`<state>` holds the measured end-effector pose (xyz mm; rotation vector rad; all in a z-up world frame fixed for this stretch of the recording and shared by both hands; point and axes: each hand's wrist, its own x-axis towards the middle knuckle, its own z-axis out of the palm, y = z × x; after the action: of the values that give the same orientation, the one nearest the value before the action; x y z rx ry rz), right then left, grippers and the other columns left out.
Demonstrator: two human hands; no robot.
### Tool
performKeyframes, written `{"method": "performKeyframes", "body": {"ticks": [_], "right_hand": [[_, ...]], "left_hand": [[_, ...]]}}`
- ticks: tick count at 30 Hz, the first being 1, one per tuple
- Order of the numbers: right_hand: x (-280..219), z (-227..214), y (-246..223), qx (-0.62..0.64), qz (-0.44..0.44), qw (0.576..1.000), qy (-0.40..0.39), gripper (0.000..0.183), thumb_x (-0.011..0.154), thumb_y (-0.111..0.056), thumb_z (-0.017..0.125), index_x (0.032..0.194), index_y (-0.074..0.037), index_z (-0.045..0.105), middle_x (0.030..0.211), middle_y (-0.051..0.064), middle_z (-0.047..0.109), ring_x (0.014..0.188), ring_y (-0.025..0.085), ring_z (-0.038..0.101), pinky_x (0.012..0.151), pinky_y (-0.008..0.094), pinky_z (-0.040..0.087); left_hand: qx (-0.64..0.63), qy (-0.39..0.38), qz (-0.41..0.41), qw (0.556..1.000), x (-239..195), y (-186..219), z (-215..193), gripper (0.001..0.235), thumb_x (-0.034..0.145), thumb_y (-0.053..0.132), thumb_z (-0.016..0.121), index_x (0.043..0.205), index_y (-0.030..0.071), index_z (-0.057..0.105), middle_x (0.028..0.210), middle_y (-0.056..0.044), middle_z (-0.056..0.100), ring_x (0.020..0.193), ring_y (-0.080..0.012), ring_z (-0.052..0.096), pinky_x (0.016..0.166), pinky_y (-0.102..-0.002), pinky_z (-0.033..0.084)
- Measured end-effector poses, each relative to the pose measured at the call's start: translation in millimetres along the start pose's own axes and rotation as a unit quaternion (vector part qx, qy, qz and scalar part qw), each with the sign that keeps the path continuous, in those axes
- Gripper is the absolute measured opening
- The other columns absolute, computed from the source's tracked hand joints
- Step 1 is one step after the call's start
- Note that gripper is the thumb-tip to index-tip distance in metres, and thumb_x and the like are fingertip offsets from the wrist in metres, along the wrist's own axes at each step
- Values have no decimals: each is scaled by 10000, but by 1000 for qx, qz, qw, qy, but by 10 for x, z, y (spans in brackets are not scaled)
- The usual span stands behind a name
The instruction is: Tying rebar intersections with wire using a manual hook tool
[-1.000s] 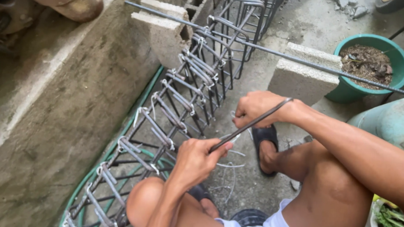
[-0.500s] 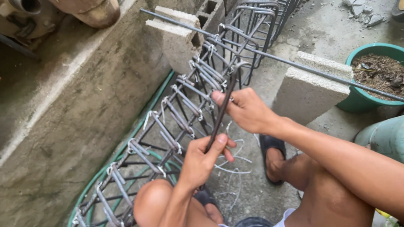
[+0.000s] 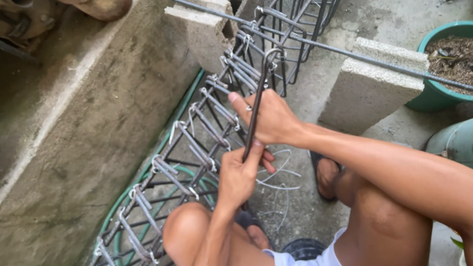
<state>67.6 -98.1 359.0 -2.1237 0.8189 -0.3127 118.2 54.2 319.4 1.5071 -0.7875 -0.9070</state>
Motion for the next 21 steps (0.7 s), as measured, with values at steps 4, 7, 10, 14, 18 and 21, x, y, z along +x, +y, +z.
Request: {"method": "performKeyframes", "body": {"ticks": [4, 7, 10, 14, 18, 21], "right_hand": [[-15, 49, -21, -49, -59, 997, 28, 678, 1038, -520, 469, 549, -66, 591, 532, 223, 621, 673, 498, 673, 653, 541, 515], [53, 125, 69, -126, -140, 981, 38, 652, 1075, -472, 447, 580, -81, 612, 579, 209, 657, 659, 476, 693, 665, 549, 541], [102, 147, 80, -181, -188, 964, 54, 635, 1080, -465, 425, 591, -111, 620, 590, 172, 672, 659, 441, 716, 688, 529, 563], [196, 13, 122, -128, -170, 972, 97, 613, 1057, -530, 440, 639, -117, 614, 626, 170, 668, 714, 472, 699, 670, 582, 537], [166, -65, 221, -182, -236, 941, 161, 586, 1065, -539, 543, 617, -164, 587, 643, 130, 660, 671, 405, 706, 638, 528, 558], [187, -120, 228, -214, -207, 947, 118, 681, 1090, -569, 445, 596, -126, 600, 610, 141, 666, 648, 436, 701, 654, 551, 556]], "left_hand": [[-1, 19, -35, 999, 5, -67, -15, 484, 1047, 323, 533, 720, 71, 786, 552, -107, 716, 541, -131, 493, 575, -238, 344], [9, 25, -57, 998, 4, -41, -29, 499, 1045, 324, 527, 699, 67, 778, 522, -111, 698, 515, -141, 453, 558, -245, 323], [28, 32, -65, 997, -7, 4, -16, 508, 1049, 322, 509, 698, 74, 780, 528, -110, 700, 516, -147, 456, 558, -249, 324], [9, 40, -4, 999, 4, 13, -24, 319, 1028, 233, 574, 891, 57, 803, 620, -106, 743, 567, -118, 460, 563, -235, 336], [-17, 26, 16, 999, -20, -64, -9, 243, 1028, 182, 606, 942, 53, 793, 582, -80, 708, 495, -69, 372, 478, -214, 278], [-23, -2, 37, 999, -45, -18, -15, 245, 1031, 211, 612, 956, 64, 792, 569, -76, 689, 495, -73, 371, 474, -215, 279]]}}
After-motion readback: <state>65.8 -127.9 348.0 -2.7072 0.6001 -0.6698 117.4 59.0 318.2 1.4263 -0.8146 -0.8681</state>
